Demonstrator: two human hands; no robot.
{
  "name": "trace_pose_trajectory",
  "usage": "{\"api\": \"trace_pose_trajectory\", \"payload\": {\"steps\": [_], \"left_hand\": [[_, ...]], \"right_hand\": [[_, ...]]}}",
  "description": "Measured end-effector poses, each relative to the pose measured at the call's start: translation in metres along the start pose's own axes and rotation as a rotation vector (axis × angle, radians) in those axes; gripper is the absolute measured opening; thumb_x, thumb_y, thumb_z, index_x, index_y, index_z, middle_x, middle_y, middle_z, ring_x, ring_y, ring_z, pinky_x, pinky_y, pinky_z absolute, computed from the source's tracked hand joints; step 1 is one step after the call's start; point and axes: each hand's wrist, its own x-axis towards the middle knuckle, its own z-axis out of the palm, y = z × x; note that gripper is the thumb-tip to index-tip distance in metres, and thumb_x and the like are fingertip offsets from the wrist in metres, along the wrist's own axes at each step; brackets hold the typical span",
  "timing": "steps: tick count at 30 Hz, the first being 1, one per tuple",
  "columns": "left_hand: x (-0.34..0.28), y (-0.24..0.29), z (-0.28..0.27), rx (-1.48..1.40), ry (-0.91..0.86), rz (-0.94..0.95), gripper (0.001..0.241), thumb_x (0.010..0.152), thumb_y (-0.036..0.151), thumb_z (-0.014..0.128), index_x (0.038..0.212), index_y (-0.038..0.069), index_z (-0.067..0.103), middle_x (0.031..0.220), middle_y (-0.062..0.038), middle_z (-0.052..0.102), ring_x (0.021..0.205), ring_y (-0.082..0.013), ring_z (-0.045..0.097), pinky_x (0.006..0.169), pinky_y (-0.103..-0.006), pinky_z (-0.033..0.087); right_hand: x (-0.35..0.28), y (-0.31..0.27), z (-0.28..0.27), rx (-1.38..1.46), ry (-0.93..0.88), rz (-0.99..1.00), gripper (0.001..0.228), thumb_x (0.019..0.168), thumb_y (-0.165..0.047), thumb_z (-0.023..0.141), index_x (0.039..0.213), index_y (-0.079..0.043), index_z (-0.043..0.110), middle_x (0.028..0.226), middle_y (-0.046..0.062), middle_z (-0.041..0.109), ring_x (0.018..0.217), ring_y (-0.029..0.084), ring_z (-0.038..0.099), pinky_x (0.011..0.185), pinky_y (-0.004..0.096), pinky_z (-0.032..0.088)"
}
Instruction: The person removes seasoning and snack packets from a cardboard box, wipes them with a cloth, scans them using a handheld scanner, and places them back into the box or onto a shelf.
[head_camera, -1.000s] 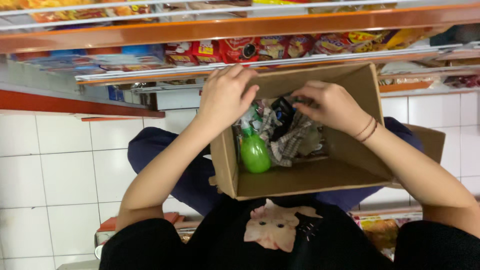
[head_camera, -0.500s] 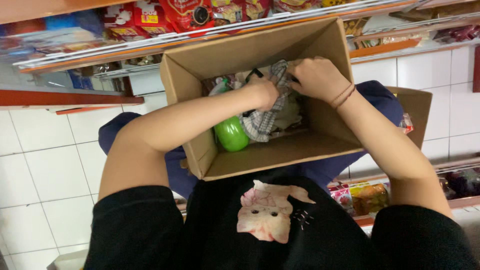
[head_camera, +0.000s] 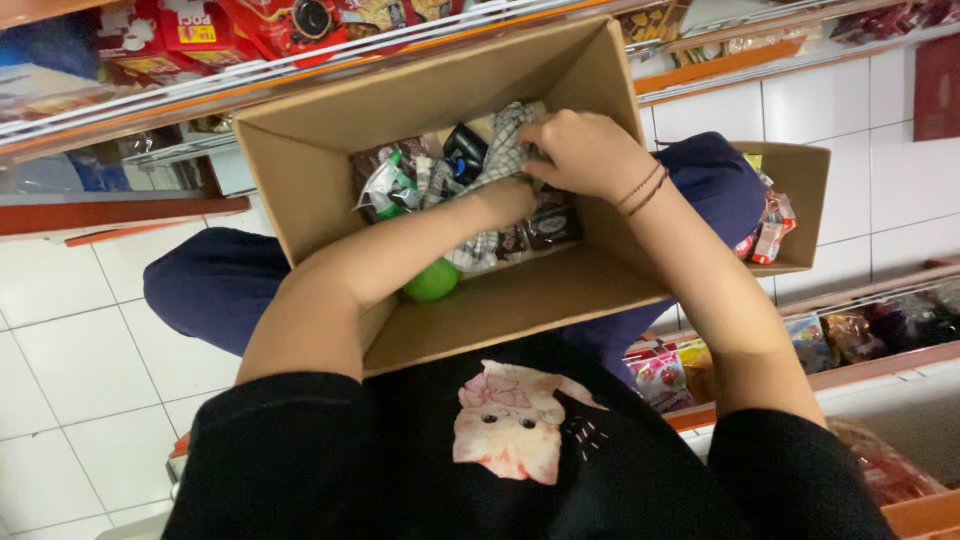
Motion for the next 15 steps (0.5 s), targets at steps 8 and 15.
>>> {"api": "trace_pose_trajectory", "payload": {"steps": [8,15], "left_hand": [[0.015,0.018,-0.022,-0.204,0.199,0.126,0.038,0.094,0.019,0.057,0.132,0.011,0.057,0.131,-0.014,0.062,0.124,-0.0303,0.059,0.106,-0.0435,0.047],[0.076,0.027,0.072,1.643,0.045,-0.255,0.044,0.1,0.021,0.049,0.142,0.013,0.04,0.14,-0.009,0.05,0.133,-0.0213,0.049,0.111,-0.0394,0.04]], "right_hand": [[-0.003,-0.007,-0.006,0.132,0.098,-0.089,0.027,0.089,-0.025,0.073,0.11,-0.007,0.07,0.094,0.019,0.073,0.086,0.041,0.07,0.075,0.051,0.056],[-0.004,-0.011,-0.008,0.114,0.079,-0.064,0.03,0.087,-0.025,0.075,0.11,-0.007,0.068,0.093,0.02,0.073,0.084,0.042,0.07,0.075,0.051,0.056]]}}
